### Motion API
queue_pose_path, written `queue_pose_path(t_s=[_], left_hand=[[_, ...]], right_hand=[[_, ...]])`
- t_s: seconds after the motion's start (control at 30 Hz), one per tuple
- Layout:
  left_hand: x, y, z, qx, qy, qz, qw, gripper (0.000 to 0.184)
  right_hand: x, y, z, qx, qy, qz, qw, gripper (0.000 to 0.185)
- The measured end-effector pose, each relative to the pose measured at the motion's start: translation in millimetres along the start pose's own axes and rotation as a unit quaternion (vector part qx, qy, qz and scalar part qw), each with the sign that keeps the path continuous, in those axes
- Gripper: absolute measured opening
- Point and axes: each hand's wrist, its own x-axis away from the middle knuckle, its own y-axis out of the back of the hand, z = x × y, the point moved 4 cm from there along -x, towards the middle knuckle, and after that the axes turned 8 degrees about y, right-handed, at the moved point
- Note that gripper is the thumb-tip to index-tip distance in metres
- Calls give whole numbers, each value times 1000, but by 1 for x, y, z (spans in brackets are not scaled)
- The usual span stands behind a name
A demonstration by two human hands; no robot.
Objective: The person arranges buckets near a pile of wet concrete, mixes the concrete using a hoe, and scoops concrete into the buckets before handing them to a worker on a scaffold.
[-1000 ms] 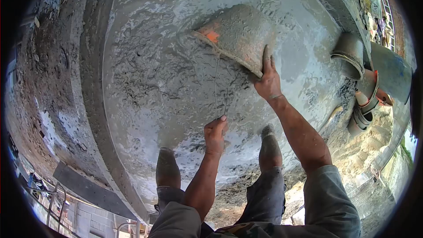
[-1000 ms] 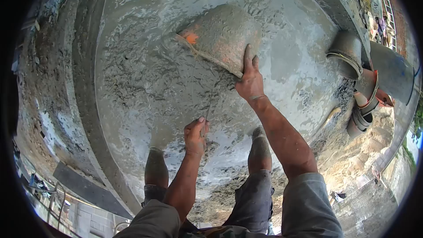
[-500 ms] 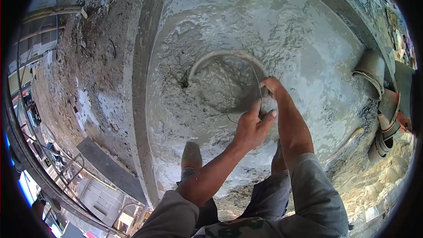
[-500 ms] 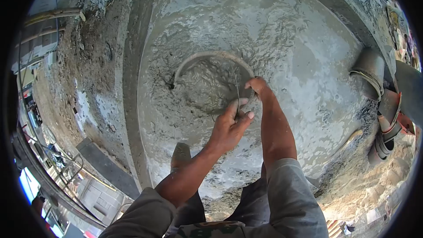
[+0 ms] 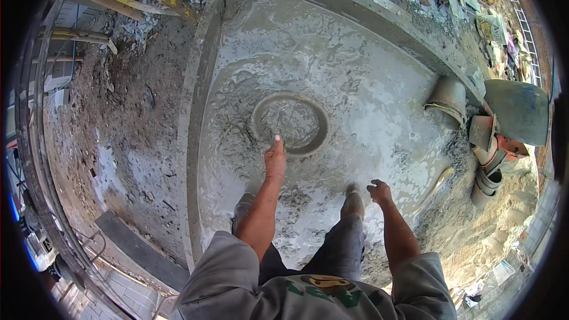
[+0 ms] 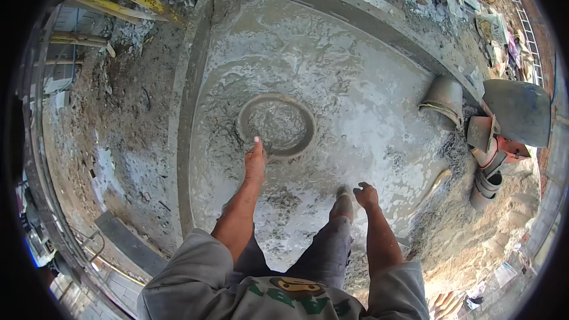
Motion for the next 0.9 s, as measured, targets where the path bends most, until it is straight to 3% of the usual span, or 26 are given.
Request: queue_pose_path(t_s=[0.07, 0.17, 0.23, 0.33, 0.43, 0.47, 0.57, 0.7, 0.8, 0.9], left_hand=[[2, -6, -17, -16, 17, -37, 999, 50], [19, -9, -67, -38, 12, -118, 992, 51], [56, 0, -87, -17, 9, -171, 985, 50], [160, 18, -180, 52, 19, -24, 998, 42], [290, 50, -272, 35, -77, 35, 996, 36], [331, 66, -301, 41, -118, 47, 991, 36], [449, 114, -371, 60, -255, 87, 961, 35], [584, 175, -437, 117, -432, 101, 889, 35], [651, 211, -487, 132, -505, 79, 850, 38], [692, 234, -540, 100, -547, 68, 829, 32]], right_hand=[[50, 33, -1, 25, -8, -28, 999, 48], [101, 51, -15, -56, 70, -105, 990, 44], [148, 69, 5, -172, 8, -89, 981, 44], [174, 78, 7, -199, 15, -46, 979, 42], [171, 106, 19, -118, 2, -24, 993, 39], [176, 122, 35, -177, -14, -36, 983, 36], [168, 166, 78, -287, 64, -103, 950, 40], [188, 215, 133, -300, 157, -160, 927, 43], [202, 224, 138, -316, 185, -182, 913, 45], [230, 216, 99, -353, 160, -215, 896, 42]])
